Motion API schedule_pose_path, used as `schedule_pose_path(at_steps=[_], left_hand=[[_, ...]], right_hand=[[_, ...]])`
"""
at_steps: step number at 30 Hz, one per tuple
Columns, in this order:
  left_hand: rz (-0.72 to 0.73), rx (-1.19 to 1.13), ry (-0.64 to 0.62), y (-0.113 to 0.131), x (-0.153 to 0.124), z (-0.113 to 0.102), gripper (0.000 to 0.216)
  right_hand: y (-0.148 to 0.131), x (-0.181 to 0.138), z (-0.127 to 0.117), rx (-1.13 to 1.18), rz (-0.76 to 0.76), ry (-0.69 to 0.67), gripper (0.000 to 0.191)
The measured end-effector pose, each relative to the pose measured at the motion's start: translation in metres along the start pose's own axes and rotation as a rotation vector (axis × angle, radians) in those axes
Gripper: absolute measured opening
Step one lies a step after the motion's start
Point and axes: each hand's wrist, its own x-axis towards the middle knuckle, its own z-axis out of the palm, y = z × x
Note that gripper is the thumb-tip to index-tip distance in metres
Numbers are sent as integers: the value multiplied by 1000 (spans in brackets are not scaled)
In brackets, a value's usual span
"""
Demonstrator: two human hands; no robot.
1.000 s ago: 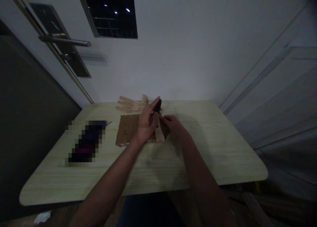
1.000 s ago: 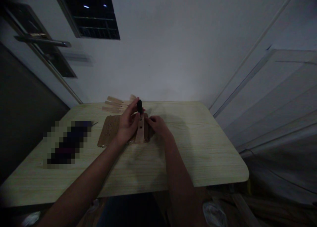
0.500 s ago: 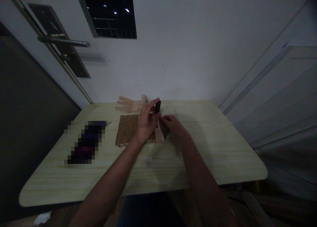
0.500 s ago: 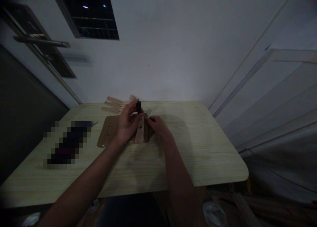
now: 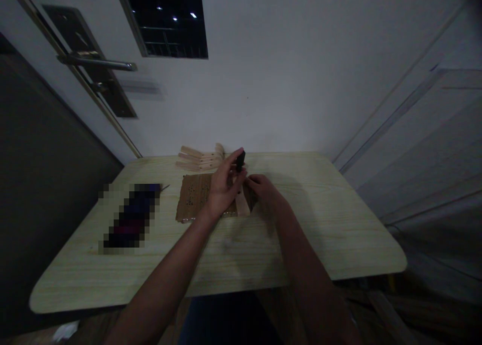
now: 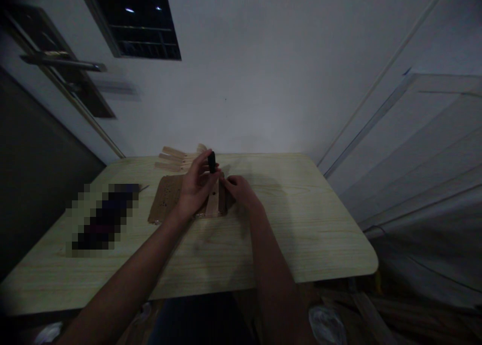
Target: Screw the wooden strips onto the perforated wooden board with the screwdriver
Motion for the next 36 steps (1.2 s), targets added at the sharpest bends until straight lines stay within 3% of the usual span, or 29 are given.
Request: schedule_pose_path(at_steps=[7, 19, 27, 36], left_hand=[[-11, 79, 79, -7, 0, 0, 48], [51, 111, 5, -2, -3, -4, 46], [-49, 57, 49, -9, -1, 3, 53], [-41, 57, 30, -5, -1, 1, 55]], right_hand=[[-3, -2, 0, 26, 23, -30, 46], [3, 2, 0, 6, -16, 0, 43], [3, -1, 1, 4, -15, -6, 44], [-1, -1, 0, 7, -5, 12, 46]])
